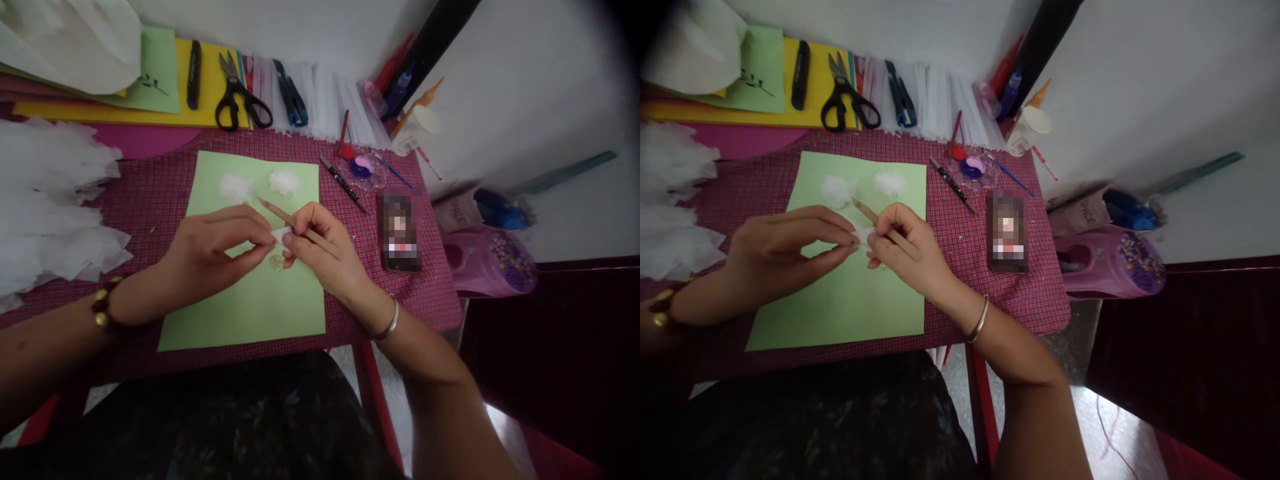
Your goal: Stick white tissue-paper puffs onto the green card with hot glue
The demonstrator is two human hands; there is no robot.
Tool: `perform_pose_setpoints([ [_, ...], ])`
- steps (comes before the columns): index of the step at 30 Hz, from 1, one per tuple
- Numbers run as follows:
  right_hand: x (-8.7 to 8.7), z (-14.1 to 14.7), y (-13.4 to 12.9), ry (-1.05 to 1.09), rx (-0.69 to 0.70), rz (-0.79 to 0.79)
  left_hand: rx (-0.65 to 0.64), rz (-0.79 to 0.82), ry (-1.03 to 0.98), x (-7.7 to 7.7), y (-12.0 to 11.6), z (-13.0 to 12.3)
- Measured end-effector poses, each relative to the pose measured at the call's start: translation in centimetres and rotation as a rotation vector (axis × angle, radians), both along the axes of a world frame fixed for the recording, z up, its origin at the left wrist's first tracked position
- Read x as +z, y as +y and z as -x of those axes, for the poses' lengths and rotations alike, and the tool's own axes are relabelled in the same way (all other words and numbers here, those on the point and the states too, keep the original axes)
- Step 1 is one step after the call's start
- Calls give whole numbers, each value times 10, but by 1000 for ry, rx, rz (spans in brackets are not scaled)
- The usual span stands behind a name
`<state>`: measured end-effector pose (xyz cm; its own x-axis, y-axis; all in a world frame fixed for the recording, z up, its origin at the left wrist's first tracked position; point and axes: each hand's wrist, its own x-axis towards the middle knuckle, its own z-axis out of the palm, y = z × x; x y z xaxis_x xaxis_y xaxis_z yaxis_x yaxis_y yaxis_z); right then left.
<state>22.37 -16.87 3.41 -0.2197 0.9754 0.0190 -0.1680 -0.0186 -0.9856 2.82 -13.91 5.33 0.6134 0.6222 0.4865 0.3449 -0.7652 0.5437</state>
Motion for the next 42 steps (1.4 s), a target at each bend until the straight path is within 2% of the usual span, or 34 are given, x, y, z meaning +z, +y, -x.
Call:
perform_pose_setpoints([
  [3, 1, -5, 3, -26, -39, -9, 54, 142, -50, -3, 2, 2],
  [7, 3, -16, 10, -40, -234, -113, 200, 447, -56, -9, 0, 6],
  [10, 8, -25, 10, -84, -352, -181, 215, 518, -1, -12, -3, 6],
  [13, 12, -30, 6, -212, -385, -198, 154, 437, 55, -17, -7, 4],
  [18, 13, -28, 1, -348, -241, -259, 70, 291, 87, -24, -10, 1],
  [26, 6, -26, 8, -444, -70, -333, 52, 198, 88, -28, -7, -2],
  [35, -3, -23, 8, -512, 0, -348, 63, 191, 145, -30, -8, -2],
  [42, -4, -21, 7, -572, 28, -381, 56, 25, 264, -30, -6, 1],
])
